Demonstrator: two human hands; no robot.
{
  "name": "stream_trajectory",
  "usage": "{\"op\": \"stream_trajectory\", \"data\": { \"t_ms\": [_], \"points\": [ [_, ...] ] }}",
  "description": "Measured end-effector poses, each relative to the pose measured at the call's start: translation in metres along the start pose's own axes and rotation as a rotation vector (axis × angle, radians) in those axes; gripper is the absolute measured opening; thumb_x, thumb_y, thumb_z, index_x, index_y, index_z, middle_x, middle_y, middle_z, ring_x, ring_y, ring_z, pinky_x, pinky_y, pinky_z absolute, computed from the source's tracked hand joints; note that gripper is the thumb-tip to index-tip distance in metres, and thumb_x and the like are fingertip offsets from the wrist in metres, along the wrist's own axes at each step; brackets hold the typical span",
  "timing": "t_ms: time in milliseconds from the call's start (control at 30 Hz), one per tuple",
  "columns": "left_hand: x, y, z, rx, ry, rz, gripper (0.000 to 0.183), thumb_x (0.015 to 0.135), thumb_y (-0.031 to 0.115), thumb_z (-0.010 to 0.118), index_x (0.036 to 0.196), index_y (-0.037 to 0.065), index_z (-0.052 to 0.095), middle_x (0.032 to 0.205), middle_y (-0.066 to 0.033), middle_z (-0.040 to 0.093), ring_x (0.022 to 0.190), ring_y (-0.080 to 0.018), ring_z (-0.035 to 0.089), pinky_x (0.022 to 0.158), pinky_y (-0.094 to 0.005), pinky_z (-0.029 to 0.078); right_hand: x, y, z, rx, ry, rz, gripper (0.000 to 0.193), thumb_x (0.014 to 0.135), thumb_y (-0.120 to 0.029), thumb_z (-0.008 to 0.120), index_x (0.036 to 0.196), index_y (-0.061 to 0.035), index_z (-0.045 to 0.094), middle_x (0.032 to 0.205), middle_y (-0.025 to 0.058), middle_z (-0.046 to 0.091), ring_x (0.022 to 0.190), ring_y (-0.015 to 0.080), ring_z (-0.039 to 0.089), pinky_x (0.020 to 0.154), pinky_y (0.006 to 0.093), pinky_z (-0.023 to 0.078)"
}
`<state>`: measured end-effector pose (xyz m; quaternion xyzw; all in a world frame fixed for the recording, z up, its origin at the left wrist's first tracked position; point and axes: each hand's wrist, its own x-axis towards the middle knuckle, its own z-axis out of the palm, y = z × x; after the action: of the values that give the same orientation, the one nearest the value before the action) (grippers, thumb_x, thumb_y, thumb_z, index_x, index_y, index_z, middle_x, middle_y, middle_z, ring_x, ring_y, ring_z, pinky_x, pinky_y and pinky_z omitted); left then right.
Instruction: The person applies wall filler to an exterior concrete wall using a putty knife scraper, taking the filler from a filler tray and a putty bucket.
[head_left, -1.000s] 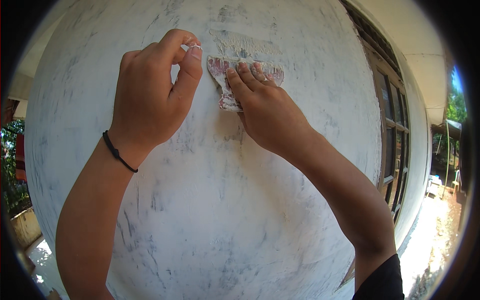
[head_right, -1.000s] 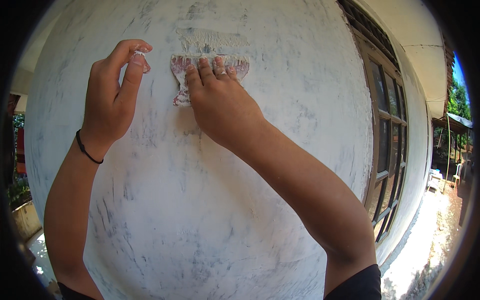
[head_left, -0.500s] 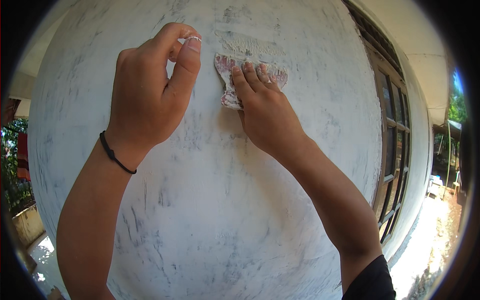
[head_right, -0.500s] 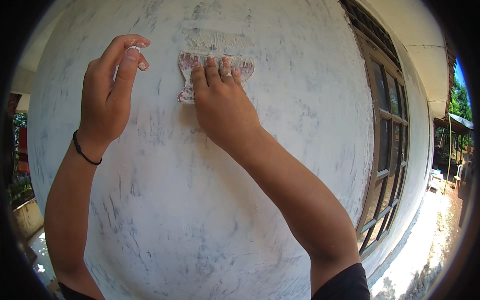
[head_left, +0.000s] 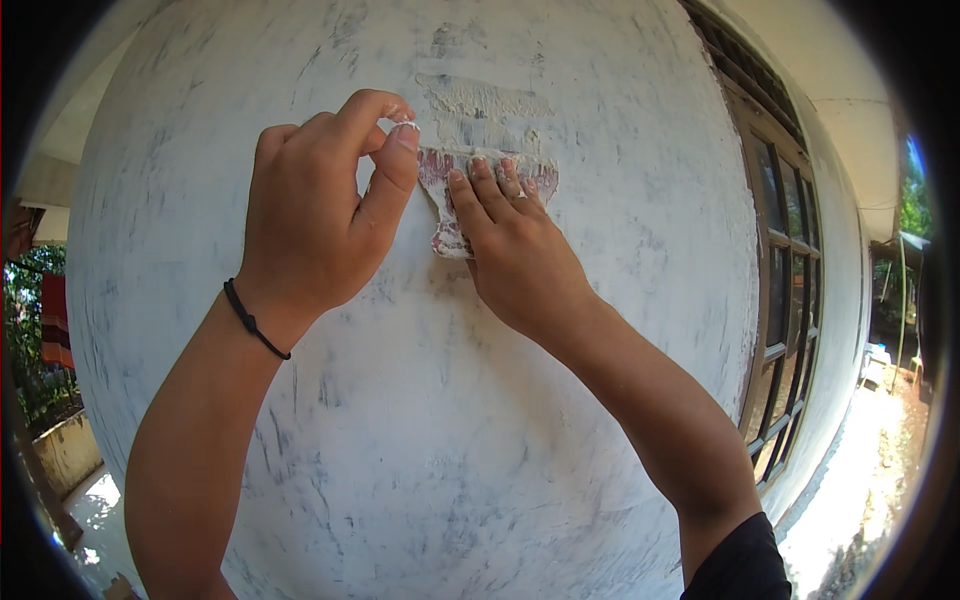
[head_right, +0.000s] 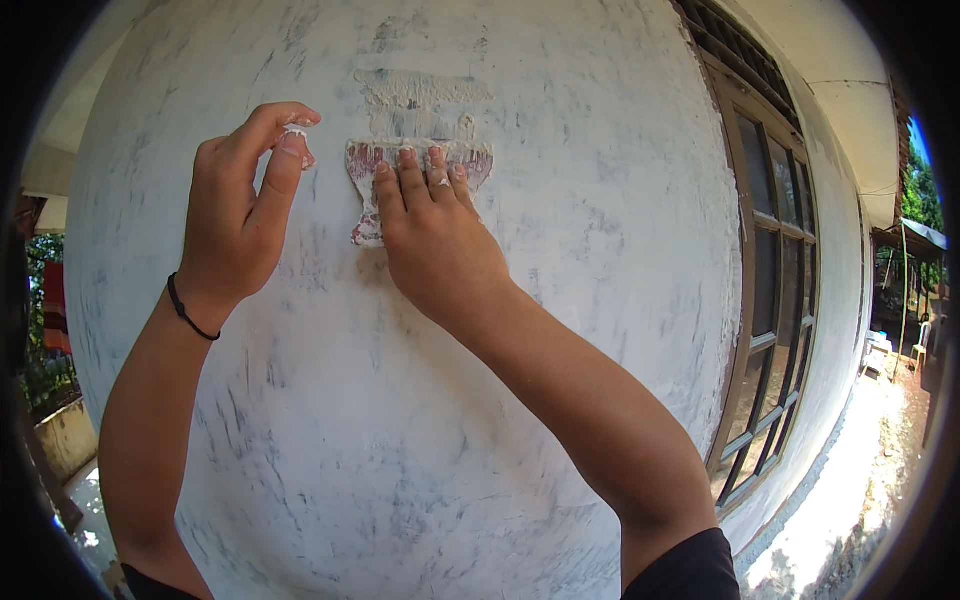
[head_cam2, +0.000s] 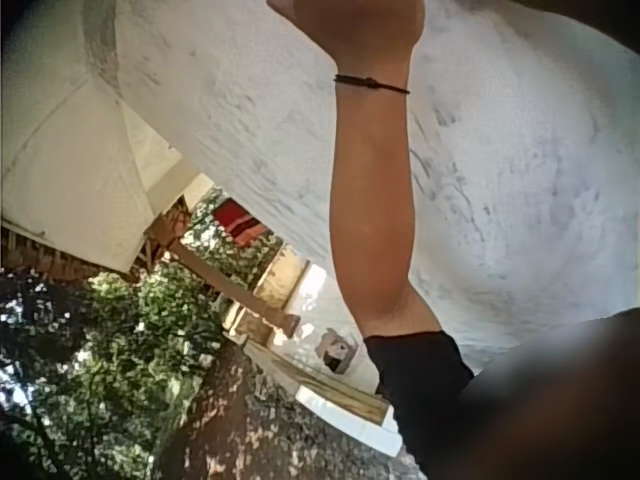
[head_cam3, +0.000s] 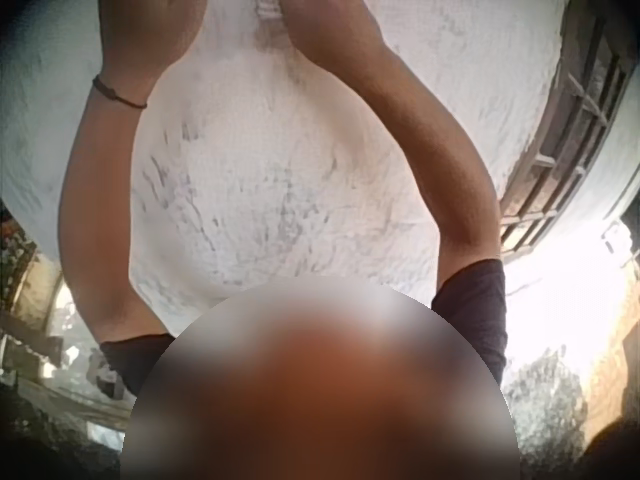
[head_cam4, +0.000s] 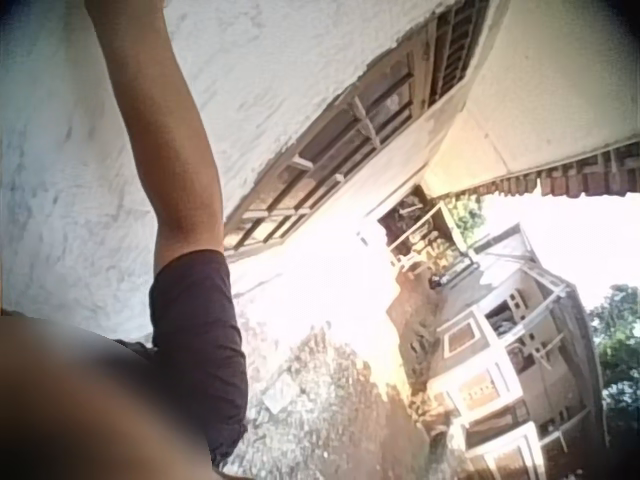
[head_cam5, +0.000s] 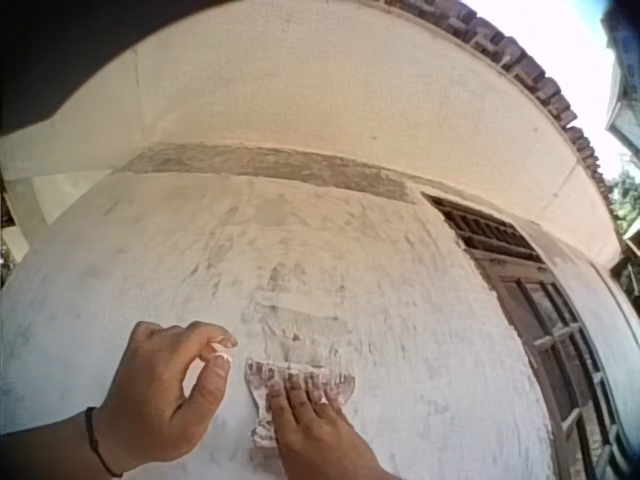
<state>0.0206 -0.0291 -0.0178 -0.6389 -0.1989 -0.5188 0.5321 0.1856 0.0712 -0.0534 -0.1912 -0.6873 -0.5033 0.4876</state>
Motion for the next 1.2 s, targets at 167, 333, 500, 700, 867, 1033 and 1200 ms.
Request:
{"op": "stream_trajectory", "data": {
  "t_ms": [167,333,500,700,867,1033,1200],
  "points": [
    [0.005,0.003,-0.013,0.03,-0.014,0.064,0.03,0.098,0.023,0.042,0.103,-0.001,0.059,0.077,-0.013,0.065,0.07,-0.0204,0.064,0.066,-0.0306,0.047,-0.019,-0.008,-0.008,-0.007,-0.078,-0.041,0.05,0.086,-0.003,0.044,0.133,0.0122,0.039,0.135,0.0334,0.042,0.128,0.0474,0.039,0.106,0.0513,0.034],
    [0.01,0.012,-0.029,0.043,-0.048,0.06,0.029,0.097,0.022,0.042,0.103,0.0,0.06,0.078,-0.0129,0.065,0.07,-0.0206,0.064,0.066,-0.0308,0.047,-0.037,-0.017,-0.026,-0.025,-0.158,-0.091,0.048,0.089,-0.004,0.044,0.133,0.012,0.039,0.135,0.0331,0.042,0.126,0.047,0.042,0.105,0.0524,0.035],
    [0.012,0.015,-0.036,0.026,-0.051,0.033,0.028,0.097,0.021,0.042,0.102,0.0,0.061,0.078,-0.0125,0.065,0.07,-0.0206,0.064,0.066,-0.0309,0.047,-0.012,-0.005,-0.047,0.047,-0.081,-0.013,0.045,0.089,-0.004,0.045,0.134,0.0064,0.042,0.136,0.0264,0.045,0.125,0.0398,0.047,0.104,0.0482,0.038],
    [0.015,0.014,-0.02,0.021,-0.025,0.092,0.028,0.097,0.02,0.042,0.102,-0.001,0.061,0.077,-0.0131,0.065,0.07,-0.0212,0.064,0.065,-0.0302,0.047,0.013,0.04,-0.009,-0.077,0.045,0.03,0.045,0.088,-0.003,0.045,0.132,0.0039,0.045,0.135,0.0237,0.048,0.127,0.0369,0.045,0.107,0.044,0.036],
    [0.003,0.004,0.0,-0.005,-0.05,0.093,0.031,0.097,0.022,0.04,0.103,-0.001,0.061,0.074,-0.012,0.063,0.069,-0.0187,0.062,0.065,-0.0294,0.045,0.016,0.039,0.001,-0.037,0.116,0.032,0.046,0.086,-0.001,0.044,0.131,0.0064,0.045,0.134,0.0267,0.047,0.127,0.0393,0.044,0.108,0.0449,0.035],
    [-0.003,-0.013,0.007,-0.082,0.09,0.064,0.026,0.095,0.022,0.046,0.093,0.002,0.062,0.059,-0.0069,0.058,0.05,-0.0173,0.054,0.054,-0.0308,0.041,0.004,0.028,0.011,0.003,0.162,-0.013,0.047,0.085,-0.002,0.044,0.131,0.0083,0.044,0.133,0.0294,0.046,0.127,0.0426,0.044,0.107,0.0479,0.034],
    [-0.006,-0.017,0.012,-0.076,0.087,0.007,0.027,0.096,0.021,0.045,0.09,0.0,0.061,0.056,-0.007,0.053,0.047,-0.0169,0.051,0.05,-0.0304,0.041,0.006,0.024,0.011,-0.019,0.117,0.026,0.048,0.086,-0.003,0.043,0.132,0.0093,0.041,0.135,0.0293,0.045,0.129,0.042,0.041,0.108,0.0475,0.033]
  ]
}}
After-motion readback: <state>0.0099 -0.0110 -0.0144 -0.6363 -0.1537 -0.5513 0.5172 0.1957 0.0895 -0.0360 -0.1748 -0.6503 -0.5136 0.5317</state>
